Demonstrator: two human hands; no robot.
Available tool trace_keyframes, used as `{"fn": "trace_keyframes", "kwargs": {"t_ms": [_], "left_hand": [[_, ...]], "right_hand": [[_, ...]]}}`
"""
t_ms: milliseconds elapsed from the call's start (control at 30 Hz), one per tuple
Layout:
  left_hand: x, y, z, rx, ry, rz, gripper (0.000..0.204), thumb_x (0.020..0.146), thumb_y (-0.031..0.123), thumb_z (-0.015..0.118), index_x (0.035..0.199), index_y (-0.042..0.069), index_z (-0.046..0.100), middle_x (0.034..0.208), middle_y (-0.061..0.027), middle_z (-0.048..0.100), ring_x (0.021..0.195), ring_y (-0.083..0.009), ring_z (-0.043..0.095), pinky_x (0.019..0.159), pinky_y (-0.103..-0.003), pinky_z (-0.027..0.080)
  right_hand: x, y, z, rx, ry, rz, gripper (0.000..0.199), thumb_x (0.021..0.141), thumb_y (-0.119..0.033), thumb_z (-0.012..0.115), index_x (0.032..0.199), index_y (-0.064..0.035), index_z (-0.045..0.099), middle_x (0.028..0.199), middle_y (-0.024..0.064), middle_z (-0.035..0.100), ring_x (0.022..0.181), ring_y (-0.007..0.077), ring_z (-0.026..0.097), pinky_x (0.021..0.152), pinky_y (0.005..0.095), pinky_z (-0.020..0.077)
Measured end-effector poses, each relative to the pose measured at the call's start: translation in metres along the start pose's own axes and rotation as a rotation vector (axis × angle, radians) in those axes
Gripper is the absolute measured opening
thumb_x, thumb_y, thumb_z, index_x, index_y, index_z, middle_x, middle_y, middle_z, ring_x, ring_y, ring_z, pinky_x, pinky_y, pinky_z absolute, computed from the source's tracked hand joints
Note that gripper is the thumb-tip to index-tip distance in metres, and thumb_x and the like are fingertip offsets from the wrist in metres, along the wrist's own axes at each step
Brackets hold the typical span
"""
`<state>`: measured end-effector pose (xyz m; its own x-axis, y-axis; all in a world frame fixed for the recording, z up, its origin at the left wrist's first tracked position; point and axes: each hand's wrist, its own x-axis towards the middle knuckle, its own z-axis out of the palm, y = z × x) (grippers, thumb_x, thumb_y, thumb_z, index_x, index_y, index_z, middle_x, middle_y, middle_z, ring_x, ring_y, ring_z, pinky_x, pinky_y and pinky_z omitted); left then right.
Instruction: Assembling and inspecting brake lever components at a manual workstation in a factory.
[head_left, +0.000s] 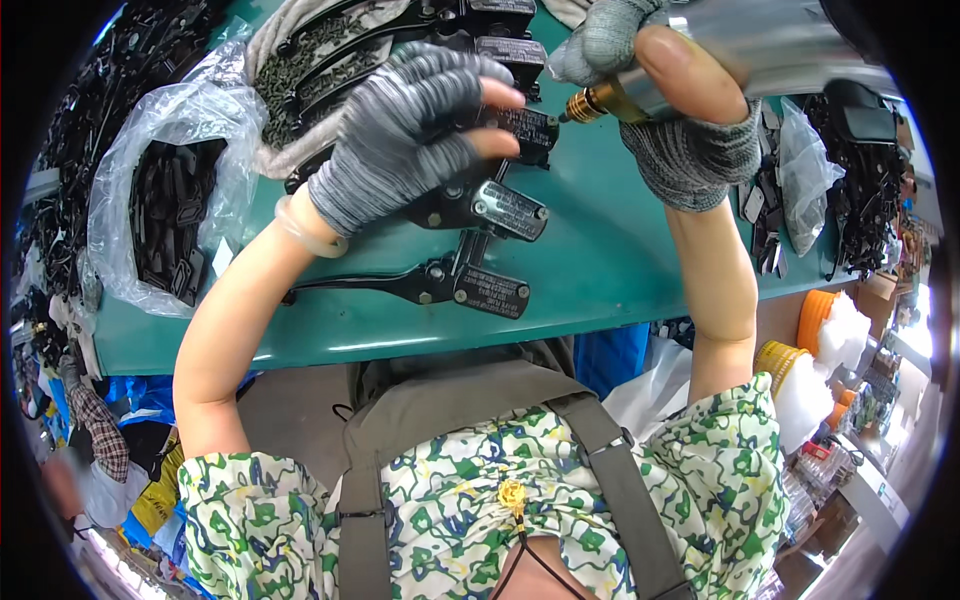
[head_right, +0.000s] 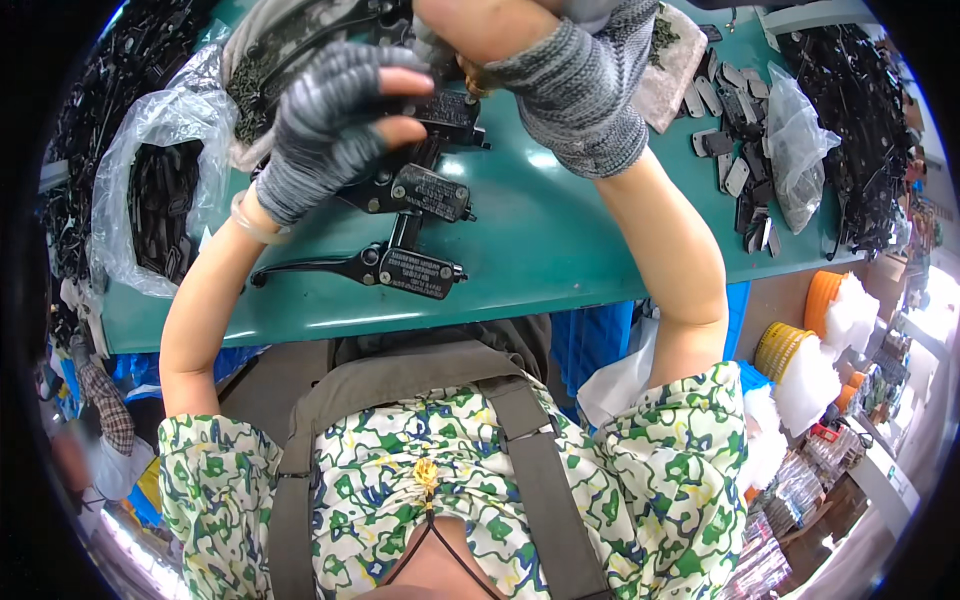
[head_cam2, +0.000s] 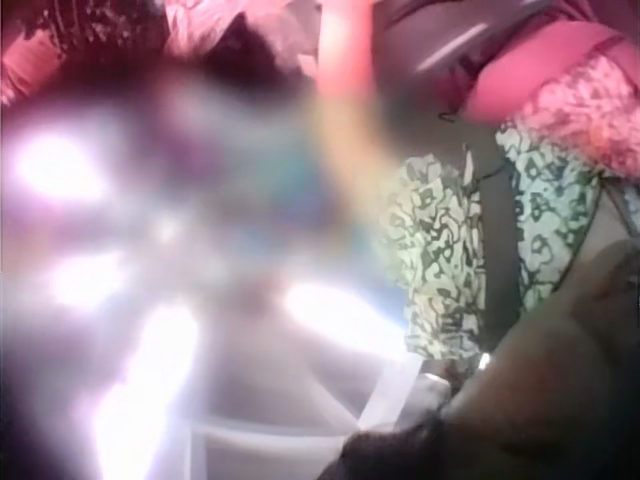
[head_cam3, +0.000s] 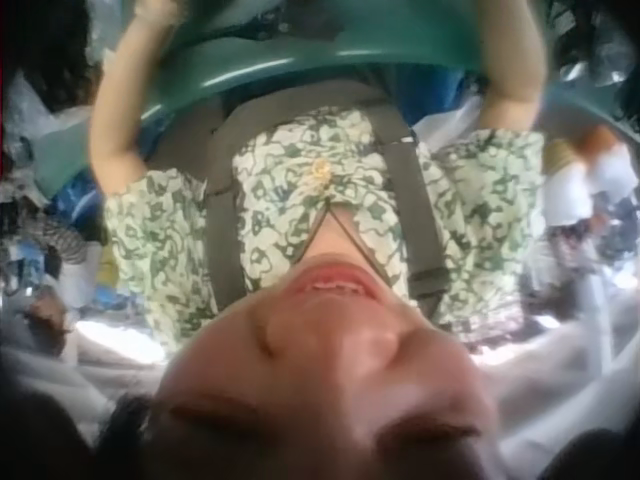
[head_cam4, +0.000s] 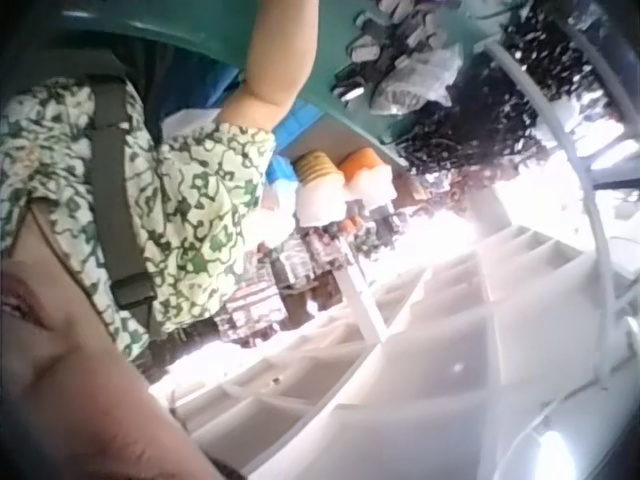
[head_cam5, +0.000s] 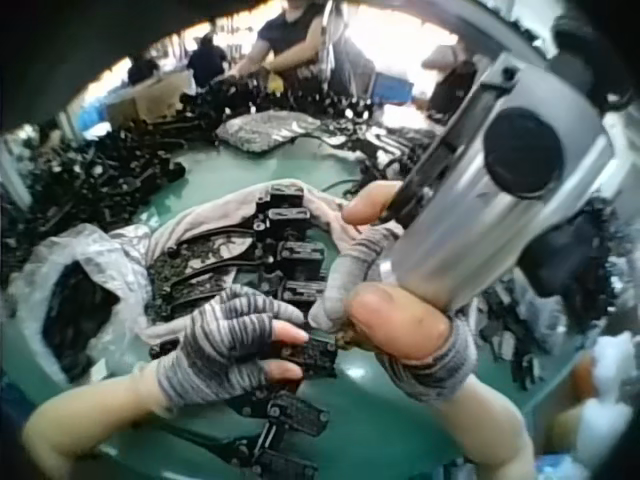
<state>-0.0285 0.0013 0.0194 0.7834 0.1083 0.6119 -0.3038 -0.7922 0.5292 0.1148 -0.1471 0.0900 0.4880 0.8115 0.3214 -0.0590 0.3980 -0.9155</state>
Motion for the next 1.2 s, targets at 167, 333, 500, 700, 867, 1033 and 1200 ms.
{"fn": "trace_keyframes", "kwargs": {"t_ms": [167, 333, 500, 700, 867, 1033, 1200], "left_hand": [[-0.013, -0.002, 0.014, -0.277, -0.069, -0.168, 0.024, 0.073, 0.006, 0.079, 0.096, 0.005, 0.072, 0.104, -0.0079, 0.070, 0.087, -0.0148, 0.068, 0.077, -0.027, 0.055], [-0.013, 0.000, 0.021, -0.388, -0.048, -0.264, 0.022, 0.075, 0.003, 0.078, 0.096, 0.004, 0.072, 0.101, -0.0066, 0.071, 0.086, -0.0124, 0.067, 0.077, -0.026, 0.055], [-0.015, 0.001, 0.018, -0.382, -0.066, -0.297, 0.021, 0.076, 0.003, 0.078, 0.096, 0.004, 0.072, 0.100, -0.0052, 0.071, 0.085, -0.0107, 0.067, 0.077, -0.025, 0.055], [-0.015, 0.002, 0.019, -0.346, -0.066, -0.300, 0.023, 0.075, 0.004, 0.079, 0.097, 0.004, 0.072, 0.097, -0.0045, 0.071, 0.083, -0.0109, 0.067, 0.077, -0.025, 0.055], [-0.014, 0.003, 0.018, -0.350, -0.042, -0.272, 0.025, 0.075, 0.005, 0.079, 0.099, 0.004, 0.072, 0.095, -0.0042, 0.071, 0.082, -0.0107, 0.068, 0.077, -0.024, 0.055], [-0.014, 0.004, 0.016, -0.261, -0.088, -0.316, 0.033, 0.072, 0.010, 0.082, 0.102, 0.004, 0.071, 0.094, -0.0058, 0.072, 0.082, -0.0119, 0.068, 0.077, -0.025, 0.055], [-0.020, 0.000, 0.020, -0.167, -0.055, -0.314, 0.041, 0.068, 0.017, 0.086, 0.103, 0.003, 0.070, 0.091, -0.0077, 0.072, 0.082, -0.0140, 0.069, 0.077, -0.026, 0.055]], "right_hand": [[0.001, 0.011, -0.006, -0.055, 0.018, 0.054, 0.066, 0.076, -0.022, 0.075, 0.126, -0.0015, 0.038, 0.073, 0.0070, 0.061, 0.061, 0.0125, 0.058, 0.053, 0.0224, 0.0457], [-0.001, 0.049, -0.056, -0.020, -0.197, -0.053, 0.034, 0.085, -0.004, 0.062, 0.118, -0.0035, 0.055, 0.093, 0.0119, 0.064, 0.086, 0.0204, 0.062, 0.074, 0.0316, 0.0516], [0.001, 0.016, -0.008, -0.080, 0.023, 0.087, 0.057, 0.078, -0.018, 0.073, 0.123, -0.0022, 0.042, 0.072, 0.0069, 0.061, 0.058, 0.0118, 0.057, 0.052, 0.0219, 0.0449], [0.008, 0.033, -0.022, -0.028, -0.081, 0.107, 0.052, 0.078, -0.017, 0.074, 0.118, -0.0030, 0.045, 0.073, 0.0073, 0.061, 0.057, 0.0119, 0.056, 0.051, 0.0220, 0.0444], [0.009, 0.007, -0.003, 0.126, -0.112, 0.025, 0.049, 0.077, -0.018, 0.075, 0.114, -0.0027, 0.049, 0.073, 0.0062, 0.060, 0.058, 0.0120, 0.056, 0.053, 0.0225, 0.0450], [-0.002, -0.020, 0.035, 0.035, 0.007, 0.231, 0.050, 0.076, -0.020, 0.076, 0.114, -0.0014, 0.050, 0.076, 0.0053, 0.059, 0.062, 0.0120, 0.056, 0.056, 0.0237, 0.0461], [0.003, 0.008, 0.032, -0.030, 0.020, 0.068, 0.052, 0.076, -0.020, 0.076, 0.116, -0.0010, 0.049, 0.078, 0.0054, 0.060, 0.064, 0.0113, 0.056, 0.057, 0.0238, 0.0454]]}}
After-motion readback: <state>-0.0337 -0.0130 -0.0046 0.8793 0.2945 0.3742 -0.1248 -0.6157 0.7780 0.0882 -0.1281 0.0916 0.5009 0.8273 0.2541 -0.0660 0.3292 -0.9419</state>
